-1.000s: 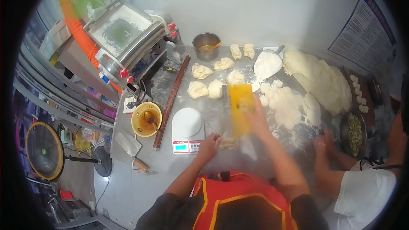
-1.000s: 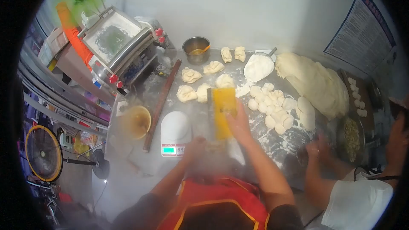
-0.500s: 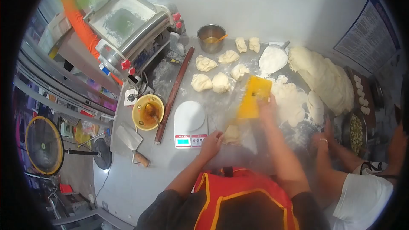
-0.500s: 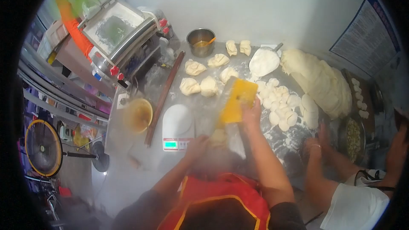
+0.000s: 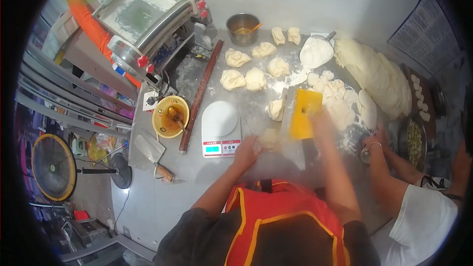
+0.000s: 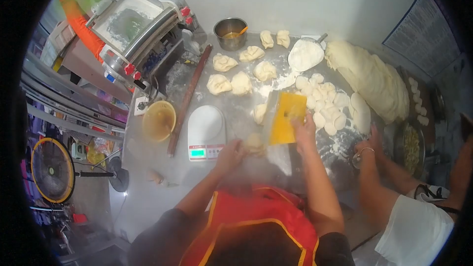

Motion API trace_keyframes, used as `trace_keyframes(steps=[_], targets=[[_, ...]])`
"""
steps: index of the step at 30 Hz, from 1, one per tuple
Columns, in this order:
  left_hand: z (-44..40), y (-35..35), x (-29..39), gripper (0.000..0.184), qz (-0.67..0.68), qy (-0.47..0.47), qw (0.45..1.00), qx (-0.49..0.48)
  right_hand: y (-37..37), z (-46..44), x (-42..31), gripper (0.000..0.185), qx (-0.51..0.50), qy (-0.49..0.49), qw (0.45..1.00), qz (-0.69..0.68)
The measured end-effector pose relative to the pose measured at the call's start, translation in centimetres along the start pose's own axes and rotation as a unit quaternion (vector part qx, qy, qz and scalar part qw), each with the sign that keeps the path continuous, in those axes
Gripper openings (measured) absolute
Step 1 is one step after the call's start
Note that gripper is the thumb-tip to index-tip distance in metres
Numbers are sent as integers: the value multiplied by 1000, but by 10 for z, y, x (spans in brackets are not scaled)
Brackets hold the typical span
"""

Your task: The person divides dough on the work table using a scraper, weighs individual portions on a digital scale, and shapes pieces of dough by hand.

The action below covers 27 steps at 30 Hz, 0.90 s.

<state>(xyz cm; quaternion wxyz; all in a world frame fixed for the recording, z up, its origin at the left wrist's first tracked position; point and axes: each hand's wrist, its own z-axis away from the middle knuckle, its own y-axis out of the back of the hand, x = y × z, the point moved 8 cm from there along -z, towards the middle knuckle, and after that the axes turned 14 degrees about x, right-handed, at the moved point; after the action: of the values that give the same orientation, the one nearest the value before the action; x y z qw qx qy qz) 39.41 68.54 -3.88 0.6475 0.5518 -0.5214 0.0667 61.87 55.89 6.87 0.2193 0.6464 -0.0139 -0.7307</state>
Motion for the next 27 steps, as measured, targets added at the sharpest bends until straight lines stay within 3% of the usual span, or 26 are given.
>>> trace_keyframes(steps=[8, 10, 12, 14, 17, 20, 24, 27], targets=[[3, -22, -12, 61, -3, -59, 998, -17, 23, 9, 18, 56, -123, 78, 989, 31], [0, -23, -6, 66, 7, -59, 998, -26, 24, 13, 21, 56, -138, 204, 938, 243], [-3, -26, 0, 69, 10, -38, 998, -44, 21, 20, 22, 56, -147, 254, 900, 322], [-6, -35, 1, 68, -22, -29, 996, -78, 7, 36, 1, 55, -157, 238, 918, 276], [-11, -47, -4, 64, -56, -11, 991, -118, -9, 17, 26, 54, -80, 248, 945, 200], [-14, -55, -16, 55, -64, -20, 991, -111, -21, 19, 25, 57, -70, 146, 958, 237], [-4, -43, -3, 42, -32, -108, 992, -48, -12, 27, 16, 57, -83, 202, 946, 240], [1, -26, 13, 41, -54, -85, 994, -47, 16, 36, 12, 56, -69, 229, 941, 238]])
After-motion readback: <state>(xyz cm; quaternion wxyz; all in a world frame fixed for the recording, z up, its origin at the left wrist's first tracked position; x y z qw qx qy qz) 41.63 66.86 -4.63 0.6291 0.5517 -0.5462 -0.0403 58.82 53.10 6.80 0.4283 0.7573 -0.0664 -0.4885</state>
